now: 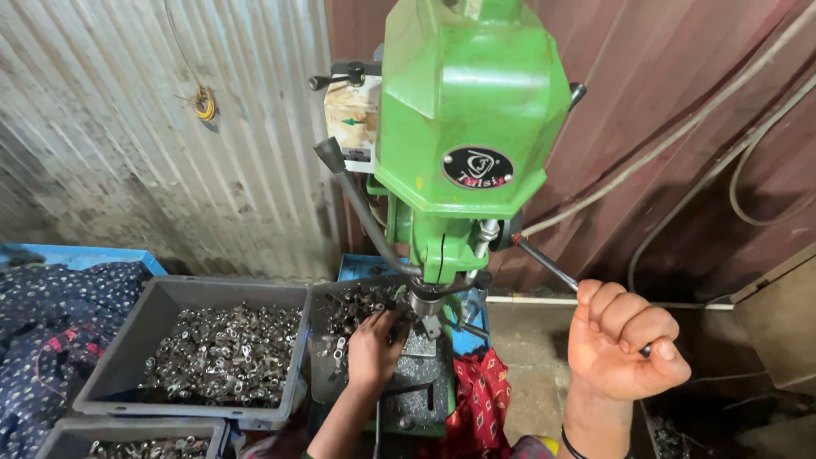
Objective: The person picks small metal fittings one at a time from a bin, places each under the drill press, and pulls the machine lever to drill holes, returning drilled parts to the bin and repeating the cycle.
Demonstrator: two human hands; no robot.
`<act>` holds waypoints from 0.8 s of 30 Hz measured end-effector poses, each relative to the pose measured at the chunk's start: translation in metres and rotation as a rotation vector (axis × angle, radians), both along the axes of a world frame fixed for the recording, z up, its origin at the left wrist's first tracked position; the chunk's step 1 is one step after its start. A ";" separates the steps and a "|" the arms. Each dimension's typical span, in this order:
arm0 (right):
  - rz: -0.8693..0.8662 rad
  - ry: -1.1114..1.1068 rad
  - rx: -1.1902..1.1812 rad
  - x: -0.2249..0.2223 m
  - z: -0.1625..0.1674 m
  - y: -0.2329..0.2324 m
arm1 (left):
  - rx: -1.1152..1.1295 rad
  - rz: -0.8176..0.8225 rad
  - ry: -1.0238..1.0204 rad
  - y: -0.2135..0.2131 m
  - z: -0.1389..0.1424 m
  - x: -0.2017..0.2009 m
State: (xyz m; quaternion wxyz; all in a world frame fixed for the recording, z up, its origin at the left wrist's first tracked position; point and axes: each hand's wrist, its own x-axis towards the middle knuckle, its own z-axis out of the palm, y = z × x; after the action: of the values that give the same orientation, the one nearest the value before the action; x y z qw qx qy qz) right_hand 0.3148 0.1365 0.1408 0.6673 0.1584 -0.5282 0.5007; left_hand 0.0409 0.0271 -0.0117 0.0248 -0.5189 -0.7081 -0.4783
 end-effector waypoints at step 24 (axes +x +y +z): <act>0.053 -0.135 -0.202 -0.038 0.123 0.076 | 0.149 0.070 -0.361 -0.022 0.009 0.020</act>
State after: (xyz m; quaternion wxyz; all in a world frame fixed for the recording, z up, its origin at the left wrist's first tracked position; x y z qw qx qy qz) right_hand 0.2767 0.2123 0.2640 0.6293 0.0700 -0.5145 0.5782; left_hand 0.0608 0.0054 -0.0028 -0.0475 -0.3966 -0.6811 -0.6137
